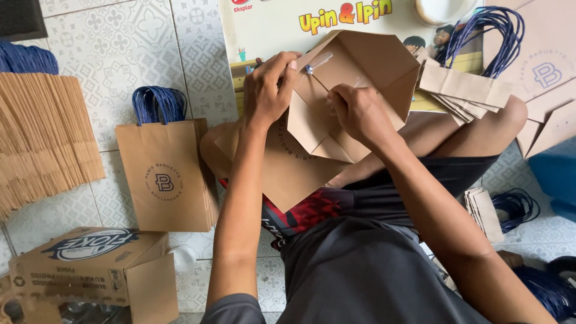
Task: Assembling paper bags by applying glue to the bottom flaps and folding them to seal the base.
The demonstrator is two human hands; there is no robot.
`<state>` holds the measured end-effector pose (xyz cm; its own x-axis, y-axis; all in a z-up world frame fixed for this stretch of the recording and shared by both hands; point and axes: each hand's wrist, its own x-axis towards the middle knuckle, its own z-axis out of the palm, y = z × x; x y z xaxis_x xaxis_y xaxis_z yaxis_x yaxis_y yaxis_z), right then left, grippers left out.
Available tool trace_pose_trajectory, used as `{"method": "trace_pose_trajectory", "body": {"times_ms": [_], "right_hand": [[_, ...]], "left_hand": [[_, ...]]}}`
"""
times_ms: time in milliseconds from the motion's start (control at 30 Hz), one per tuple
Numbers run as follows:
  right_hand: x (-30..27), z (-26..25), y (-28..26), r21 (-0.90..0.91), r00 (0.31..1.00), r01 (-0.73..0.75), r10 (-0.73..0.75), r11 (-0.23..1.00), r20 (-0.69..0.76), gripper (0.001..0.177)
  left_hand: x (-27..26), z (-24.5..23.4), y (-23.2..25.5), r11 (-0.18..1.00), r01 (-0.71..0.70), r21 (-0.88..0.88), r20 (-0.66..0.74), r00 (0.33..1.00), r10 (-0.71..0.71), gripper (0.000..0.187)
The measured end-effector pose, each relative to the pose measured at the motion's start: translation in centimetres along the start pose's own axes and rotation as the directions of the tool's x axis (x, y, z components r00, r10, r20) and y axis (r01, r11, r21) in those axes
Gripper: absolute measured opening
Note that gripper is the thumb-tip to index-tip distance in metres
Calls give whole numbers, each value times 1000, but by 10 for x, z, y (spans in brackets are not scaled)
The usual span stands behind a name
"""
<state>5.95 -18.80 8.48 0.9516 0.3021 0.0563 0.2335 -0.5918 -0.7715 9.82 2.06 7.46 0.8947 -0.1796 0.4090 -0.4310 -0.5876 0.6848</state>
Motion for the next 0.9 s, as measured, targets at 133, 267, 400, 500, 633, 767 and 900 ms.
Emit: {"method": "trace_pose_trajectory", "body": {"times_ms": [133,267,400,500,633,767,900], "right_hand": [[3,-11,12,62,992,118,-115,991,-48,9],[3,-6,20,-307,938,172,-251,936,-239,11],[-4,14,-2,-256,949,277,-305,926,-76,10],[-7,10,-2,-215,971,193,-218,957,-99,5],[-3,-9,25,-141,966,118,-147,983,-214,15],[-9,-2,2,-54,992,100,-104,994,-72,5],[-8,0,16,-95,986,114,-125,989,-114,17]], "left_hand": [[-1,2,-1,1000,17,10,-15,1000,-17,20],[-1,2,-2,999,23,39,-21,1000,-22,20],[-1,2,1,998,51,47,-17,999,-50,17],[-2,3,0,998,57,36,-23,998,-56,17],[-2,4,1,997,61,51,-34,998,-59,22],[-2,3,0,996,68,63,-27,997,-66,21],[-2,3,1,997,62,40,-25,998,-61,24]]}}
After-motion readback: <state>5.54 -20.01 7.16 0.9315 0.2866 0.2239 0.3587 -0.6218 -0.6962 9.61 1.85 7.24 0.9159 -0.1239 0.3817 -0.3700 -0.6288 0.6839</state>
